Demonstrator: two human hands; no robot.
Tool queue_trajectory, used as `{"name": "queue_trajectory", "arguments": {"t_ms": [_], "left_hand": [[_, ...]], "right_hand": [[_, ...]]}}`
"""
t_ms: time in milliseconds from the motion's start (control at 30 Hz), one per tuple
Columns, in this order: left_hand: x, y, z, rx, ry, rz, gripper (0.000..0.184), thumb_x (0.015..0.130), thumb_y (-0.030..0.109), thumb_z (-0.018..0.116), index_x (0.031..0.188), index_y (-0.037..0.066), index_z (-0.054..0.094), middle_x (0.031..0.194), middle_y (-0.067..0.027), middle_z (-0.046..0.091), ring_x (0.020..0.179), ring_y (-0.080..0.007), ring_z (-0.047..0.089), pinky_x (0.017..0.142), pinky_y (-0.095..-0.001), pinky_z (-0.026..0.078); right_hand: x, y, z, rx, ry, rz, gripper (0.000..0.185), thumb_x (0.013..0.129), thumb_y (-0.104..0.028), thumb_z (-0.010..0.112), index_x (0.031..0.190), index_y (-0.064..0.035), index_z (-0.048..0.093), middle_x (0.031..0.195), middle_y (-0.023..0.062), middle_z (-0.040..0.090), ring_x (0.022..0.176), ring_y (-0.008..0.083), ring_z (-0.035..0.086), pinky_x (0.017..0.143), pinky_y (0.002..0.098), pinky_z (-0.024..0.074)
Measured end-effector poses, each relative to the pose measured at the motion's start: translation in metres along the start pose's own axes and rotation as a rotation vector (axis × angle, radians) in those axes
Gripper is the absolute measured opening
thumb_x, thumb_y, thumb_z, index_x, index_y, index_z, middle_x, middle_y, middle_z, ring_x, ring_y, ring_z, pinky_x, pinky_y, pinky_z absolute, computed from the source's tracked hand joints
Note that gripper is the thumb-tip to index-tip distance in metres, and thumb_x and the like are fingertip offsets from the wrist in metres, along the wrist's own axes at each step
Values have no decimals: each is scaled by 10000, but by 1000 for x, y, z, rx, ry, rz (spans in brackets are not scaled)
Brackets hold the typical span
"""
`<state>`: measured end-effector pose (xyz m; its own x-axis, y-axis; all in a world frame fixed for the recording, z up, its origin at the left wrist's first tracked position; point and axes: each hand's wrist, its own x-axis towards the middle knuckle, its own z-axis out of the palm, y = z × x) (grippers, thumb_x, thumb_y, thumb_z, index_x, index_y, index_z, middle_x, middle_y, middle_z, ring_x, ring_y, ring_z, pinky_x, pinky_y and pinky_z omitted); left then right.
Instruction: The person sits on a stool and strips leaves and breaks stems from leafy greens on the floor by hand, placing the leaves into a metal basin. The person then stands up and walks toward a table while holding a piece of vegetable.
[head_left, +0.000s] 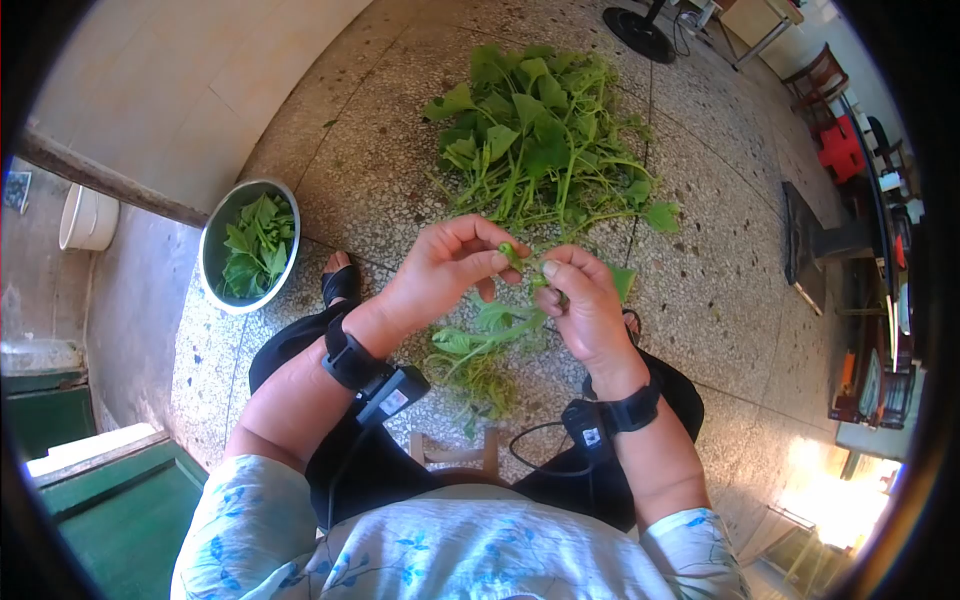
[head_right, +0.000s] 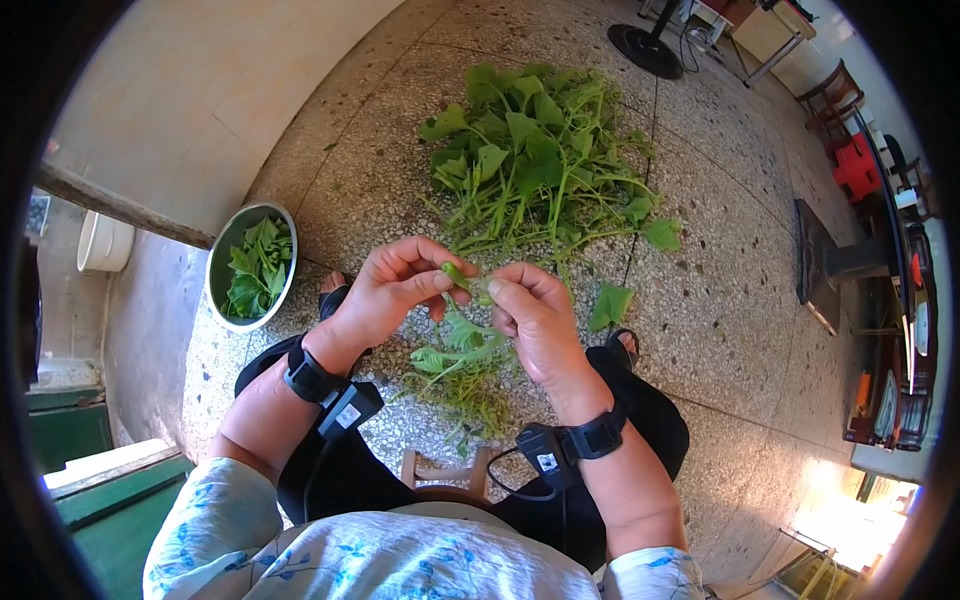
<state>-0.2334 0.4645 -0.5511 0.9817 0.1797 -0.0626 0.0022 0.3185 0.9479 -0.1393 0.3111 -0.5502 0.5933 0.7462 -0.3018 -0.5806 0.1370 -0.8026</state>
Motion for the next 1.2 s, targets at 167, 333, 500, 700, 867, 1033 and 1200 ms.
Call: {"name": "queue_trajectory", "arguments": {"t_ms": [167, 333, 500, 700, 867, 1033, 1200], "left_hand": [[-1, -4, -11, -282, -27, -71, 128, 839, 71, 499, 964, 43, 506, 919, -102, 584, 781, -161, 596, 551, -210, 469], [-9, -8, -10, -511, -36, -144, 130, 838, 80, 505, 966, 62, 507, 922, -89, 580, 787, -159, 594, 502, -201, 422], [-19, -12, 3, -544, 3, -152, 126, 842, 91, 503, 968, 85, 513, 851, -38, 567, 713, -104, 543, 474, -177, 349], [-25, -20, 15, -492, 57, -168, 84, 836, 109, 528, 913, 82, 511, 764, 7, 530, 647, -60, 476, 483, -170, 337], [-24, -15, 16, -35, 9, -115, 86, 830, 123, 544, 852, 56, 494, 717, -1, 536, 588, -65, 490, 479, -172, 369], [-25, -18, 17, -67, 102, -150, 100, 835, 125, 536, 851, 38, 490, 739, -25, 568, 590, -76, 529, 468, -177, 391], [-43, -20, 21, -97, 236, -150, 95, 837, 106, 529, 848, 22, 484, 729, -39, 567, 598, -88, 555, 459, -180, 406]], "right_hand": [[-5, -5, -7, -54, 12, -38, 37, 779, -64, 549, 749, -62, 527, 588, -49, 430, 475, 32, 340, 445, 183, 268], [-12, 2, -5, -376, -2, -113, 49, 755, -59, 575, 786, -53, 538, 647, -36, 453, 559, 51, 406, 520, 198, 340], [-23, 15, 9, -634, -19, -274, 136, 754, -92, 606, 873, -29, 581, 746, -8, 516, 672, 78, 483, 621, 220, 405], [-31, 23, 12, -764, -14, -458, 109, 783, -83, 585, 856, -2, 581, 760, 35, 552, 686, 82, 511, 608, 214, 413], [-27, 20, 4, -759, 68, -485, 97, 789, -77, 578, 826, 13, 580, 718, 38, 549, 669, 83, 505, 603, 221, 406], [-22, 14, 4, -751, 10, -400, 95, 788, -76, 574, 818, 13, 587, 724, 34, 555, 655, 79, 501, 594, 222, 405], [-17, 19, 12, -709, -45, -273, 94, 776, -82, 580, 787, 10, 595, 711, 35, 570, 645, 83, 511, 583, 229, 408]]}}
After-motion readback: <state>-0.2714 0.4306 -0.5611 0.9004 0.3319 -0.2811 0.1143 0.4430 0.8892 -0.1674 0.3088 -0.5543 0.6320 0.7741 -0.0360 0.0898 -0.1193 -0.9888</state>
